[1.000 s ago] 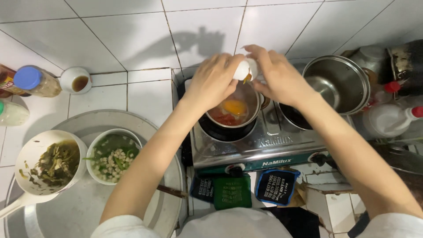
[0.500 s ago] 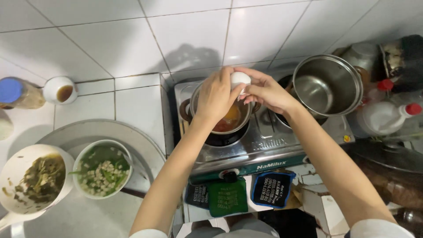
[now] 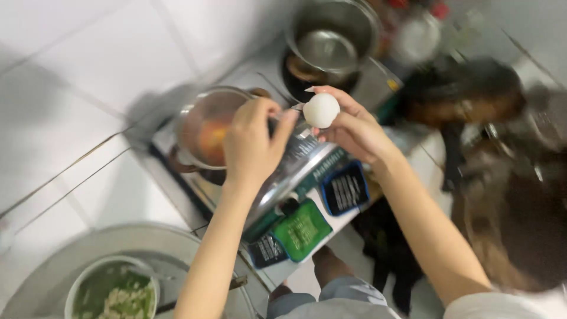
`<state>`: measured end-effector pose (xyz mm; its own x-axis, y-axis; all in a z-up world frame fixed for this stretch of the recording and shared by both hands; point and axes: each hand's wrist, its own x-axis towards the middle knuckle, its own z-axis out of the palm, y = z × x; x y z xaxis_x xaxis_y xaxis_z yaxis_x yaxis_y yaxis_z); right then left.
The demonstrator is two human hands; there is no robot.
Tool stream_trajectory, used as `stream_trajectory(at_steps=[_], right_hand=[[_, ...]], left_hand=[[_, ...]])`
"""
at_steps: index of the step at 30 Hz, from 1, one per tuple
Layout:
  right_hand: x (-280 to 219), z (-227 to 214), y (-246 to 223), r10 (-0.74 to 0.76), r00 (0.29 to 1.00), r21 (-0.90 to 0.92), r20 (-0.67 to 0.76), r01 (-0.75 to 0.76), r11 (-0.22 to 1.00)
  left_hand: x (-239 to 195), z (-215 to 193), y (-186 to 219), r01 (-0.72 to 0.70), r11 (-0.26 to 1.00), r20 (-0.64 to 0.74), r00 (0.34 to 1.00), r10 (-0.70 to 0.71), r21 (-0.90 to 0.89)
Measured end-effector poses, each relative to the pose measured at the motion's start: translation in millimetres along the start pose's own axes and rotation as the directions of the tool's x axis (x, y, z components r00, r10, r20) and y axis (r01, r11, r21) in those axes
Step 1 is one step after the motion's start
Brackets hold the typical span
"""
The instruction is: Stirring a tomato-based sauce in a pot and cracking two eggs into it on a gas stove.
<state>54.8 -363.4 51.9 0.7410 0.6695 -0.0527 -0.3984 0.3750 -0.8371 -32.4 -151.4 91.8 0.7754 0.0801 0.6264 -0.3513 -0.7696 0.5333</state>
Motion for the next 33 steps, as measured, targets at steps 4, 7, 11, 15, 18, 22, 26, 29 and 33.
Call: stream_trajectory(at_steps=[4,7,11,15,18,22,26,29,33], right_hand=[[-112.1,-32.7,81.5,-0.088,0.956,0.19,-0.28,0.145,0.971],[-185.9,-73.0,157.3,0.003,0.809,0.171,-0.588,0.121,0.978],[-282.9,-183.8,270.0,0.208,0.573,0.344,-0.792,0.139,0.929],[-306.0,-274.2,295.7,0.402,0.257,0.473,-0.879,0.36,0.804],[-274.7,-266.7,251.2,0.491,0.234,0.54,-0.839,0.241,0.807],[-225.7,-220.0,262.9,0.46,0.243,0.365,-0.854,-0.35,0.863],[-188.6,-77.6,265.1,0.16,0.888,-0.624,-0.431,-0.421,0.658],[-180.0,64.4,241.4,0.173,0.985,-0.829,0.02,-0.08,0.554],[-173.0,177.7,243.8,0.313,0.832,-0.83,0.459,0.277,0.483]], left_hand=[[-43.5,20.0,17.6,0.271,0.93,0.211,0.952,-0.22,-0.25],[-71.5,45.6,17.9,0.231,0.914,0.291,0.947,-0.133,-0.335],[-99.5,63.1,15.3,0.309,0.907,0.49,0.861,-0.138,-0.287],[-115.0,60.0,14.2,0.365,0.882,0.526,0.834,-0.167,-0.298],[-119.0,43.8,18.0,0.415,0.876,0.56,0.798,-0.222,-0.244],[-130.5,-3.6,16.4,0.501,0.854,0.534,0.764,-0.362,-0.138],[-155.9,-82.1,18.4,0.531,0.814,0.433,0.807,-0.401,-0.237],[-191.8,-148.8,38.4,0.594,0.784,0.368,0.78,-0.506,-0.181],[-247.6,-211.5,71.1,0.842,0.537,0.28,0.528,-0.802,-0.047]])
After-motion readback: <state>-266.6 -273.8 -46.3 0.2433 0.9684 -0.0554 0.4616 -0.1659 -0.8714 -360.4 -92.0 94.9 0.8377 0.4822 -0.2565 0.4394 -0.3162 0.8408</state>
